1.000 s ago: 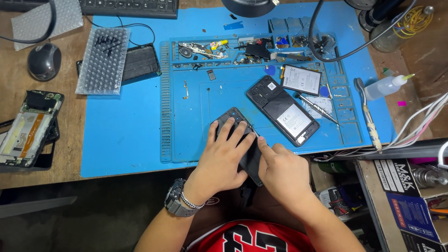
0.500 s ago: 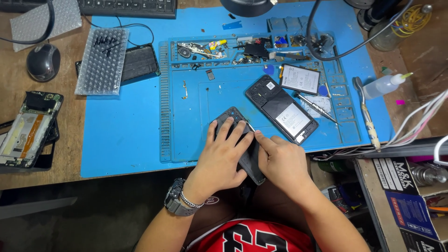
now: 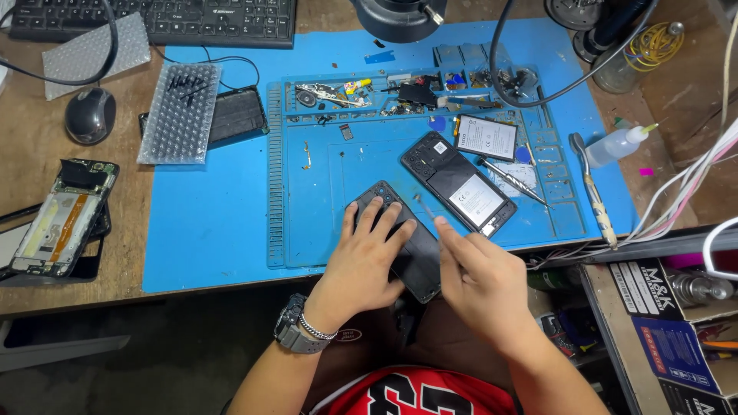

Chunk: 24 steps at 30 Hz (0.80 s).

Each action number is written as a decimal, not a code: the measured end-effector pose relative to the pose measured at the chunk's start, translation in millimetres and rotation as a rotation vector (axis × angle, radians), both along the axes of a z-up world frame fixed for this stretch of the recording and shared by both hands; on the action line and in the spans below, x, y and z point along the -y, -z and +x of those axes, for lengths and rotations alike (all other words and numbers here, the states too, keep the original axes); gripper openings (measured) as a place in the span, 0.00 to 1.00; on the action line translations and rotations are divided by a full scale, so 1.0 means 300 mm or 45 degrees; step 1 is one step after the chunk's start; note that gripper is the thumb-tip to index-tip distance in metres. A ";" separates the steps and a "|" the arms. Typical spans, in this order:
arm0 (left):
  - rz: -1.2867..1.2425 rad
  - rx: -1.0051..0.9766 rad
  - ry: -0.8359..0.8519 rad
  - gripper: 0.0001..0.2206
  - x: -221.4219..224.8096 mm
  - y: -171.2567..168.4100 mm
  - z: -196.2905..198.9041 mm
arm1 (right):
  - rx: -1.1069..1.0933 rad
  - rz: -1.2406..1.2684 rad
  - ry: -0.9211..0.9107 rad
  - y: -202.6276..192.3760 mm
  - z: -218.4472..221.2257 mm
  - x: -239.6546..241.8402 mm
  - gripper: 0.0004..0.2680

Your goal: Using a thin prying tool to carefully remove the back cover or screen of a mobile phone on a repair mat.

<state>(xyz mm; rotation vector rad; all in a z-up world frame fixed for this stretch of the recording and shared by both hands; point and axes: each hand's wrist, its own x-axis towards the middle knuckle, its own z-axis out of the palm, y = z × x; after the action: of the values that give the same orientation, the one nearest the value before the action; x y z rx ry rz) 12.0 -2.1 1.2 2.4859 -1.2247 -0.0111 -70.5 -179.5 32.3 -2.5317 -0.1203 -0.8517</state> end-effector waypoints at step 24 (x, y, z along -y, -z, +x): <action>-0.012 0.004 0.021 0.38 0.001 0.013 0.008 | -0.704 -0.247 0.050 0.098 0.114 -0.005 0.13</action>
<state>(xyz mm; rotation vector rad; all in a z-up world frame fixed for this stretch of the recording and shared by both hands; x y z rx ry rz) 14.3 -2.3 -2.6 2.4690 -1.2436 -0.0058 -36.4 -178.0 2.8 -2.8583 0.0277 -0.1326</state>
